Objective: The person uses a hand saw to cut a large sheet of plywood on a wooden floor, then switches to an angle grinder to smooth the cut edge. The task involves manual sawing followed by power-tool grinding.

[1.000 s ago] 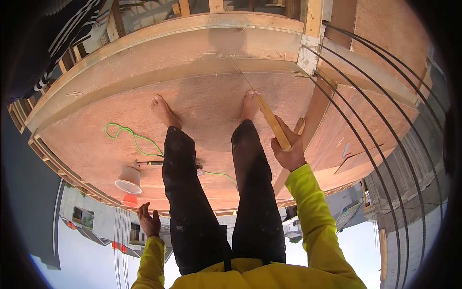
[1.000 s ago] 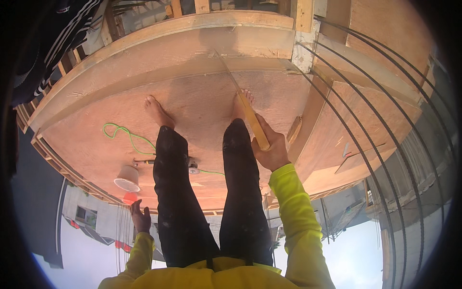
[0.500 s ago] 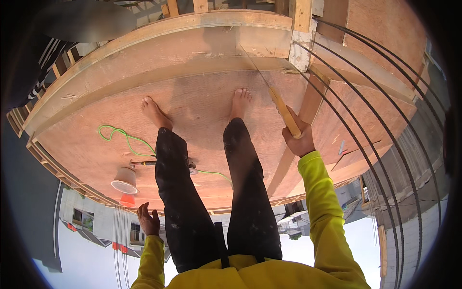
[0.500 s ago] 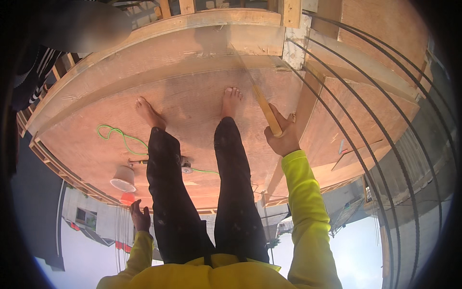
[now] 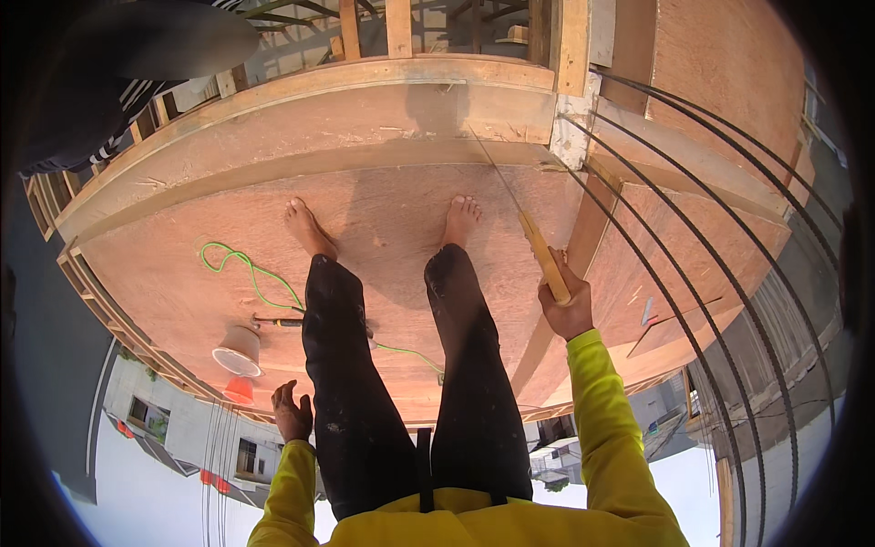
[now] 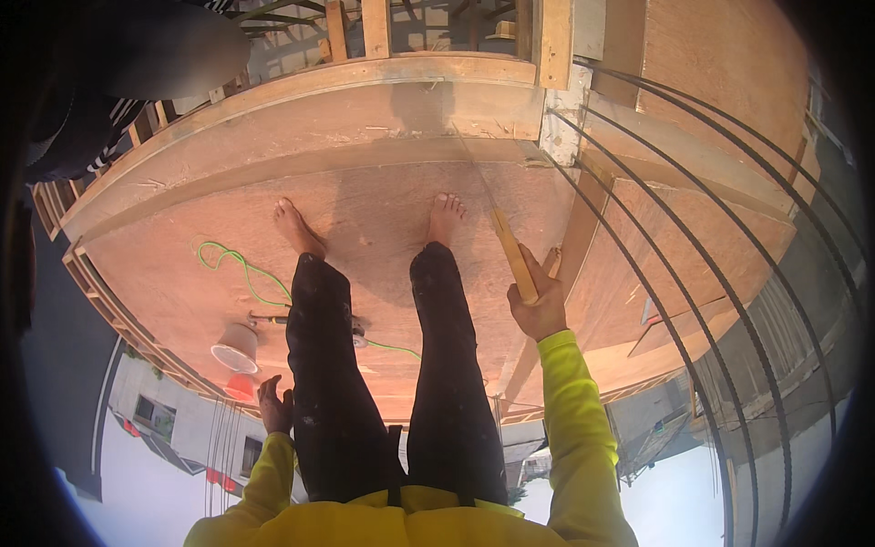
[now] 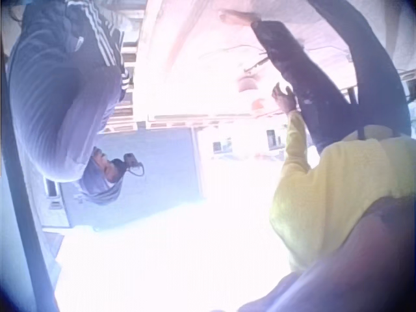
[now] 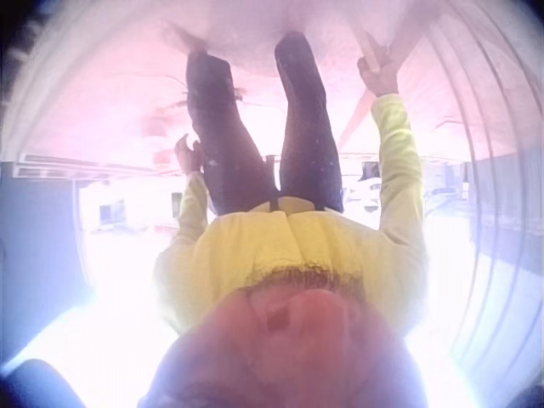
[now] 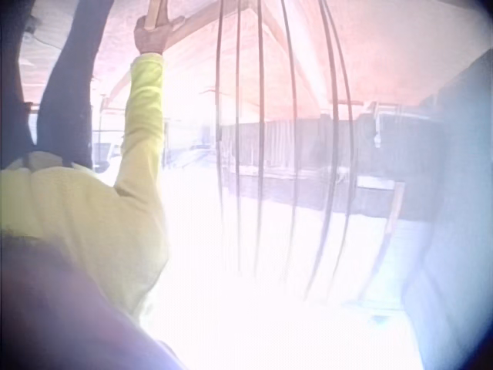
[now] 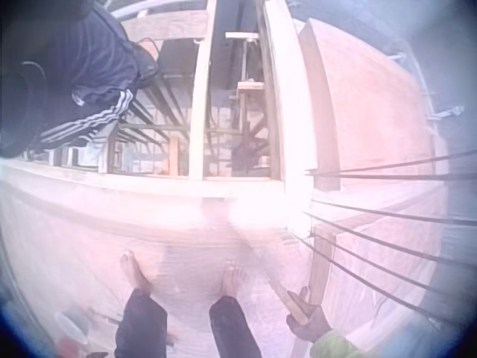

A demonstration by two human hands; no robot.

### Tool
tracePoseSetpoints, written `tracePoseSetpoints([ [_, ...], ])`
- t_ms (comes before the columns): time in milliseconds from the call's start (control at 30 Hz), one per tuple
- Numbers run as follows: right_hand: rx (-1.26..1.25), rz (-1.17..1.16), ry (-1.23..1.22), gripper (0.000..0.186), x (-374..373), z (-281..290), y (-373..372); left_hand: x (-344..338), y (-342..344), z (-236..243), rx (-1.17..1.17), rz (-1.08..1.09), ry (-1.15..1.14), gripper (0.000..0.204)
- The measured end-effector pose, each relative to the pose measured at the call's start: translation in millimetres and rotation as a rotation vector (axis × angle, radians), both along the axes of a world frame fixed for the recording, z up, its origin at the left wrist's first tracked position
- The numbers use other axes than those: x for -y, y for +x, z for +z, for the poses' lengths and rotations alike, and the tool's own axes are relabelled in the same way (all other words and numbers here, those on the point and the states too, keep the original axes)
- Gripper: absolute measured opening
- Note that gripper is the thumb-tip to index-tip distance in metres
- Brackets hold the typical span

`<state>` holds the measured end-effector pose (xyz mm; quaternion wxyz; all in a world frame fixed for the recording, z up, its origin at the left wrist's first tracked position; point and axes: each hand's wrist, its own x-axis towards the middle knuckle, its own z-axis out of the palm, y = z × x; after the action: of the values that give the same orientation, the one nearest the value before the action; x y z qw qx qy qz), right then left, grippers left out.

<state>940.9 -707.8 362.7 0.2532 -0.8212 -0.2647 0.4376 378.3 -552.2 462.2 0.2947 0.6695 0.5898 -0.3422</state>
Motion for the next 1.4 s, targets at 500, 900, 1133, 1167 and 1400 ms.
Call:
tracePoseSetpoints([
  [500,-0.218,0.847,0.203,0.066,-190,131,-84,-36,-70,-79,-0.116,0.598,0.365,0.044],
  [900,-0.276,1.016,0.481,0.073,-443,-66,-424,-287,-193,-318,0.162,0.731,0.549,0.062],
  [1133,-0.327,1.051,0.394,0.077,-524,-134,-514,-375,-266,-402,0.100,0.792,0.632,0.079],
  [1167,-0.329,1.056,0.366,0.077,-526,-136,-517,-385,-269,-408,0.086,0.813,0.612,0.084],
  [1400,-0.294,1.109,0.422,0.069,-554,-148,-516,-458,-270,-453,0.084,1.116,0.400,0.109],
])
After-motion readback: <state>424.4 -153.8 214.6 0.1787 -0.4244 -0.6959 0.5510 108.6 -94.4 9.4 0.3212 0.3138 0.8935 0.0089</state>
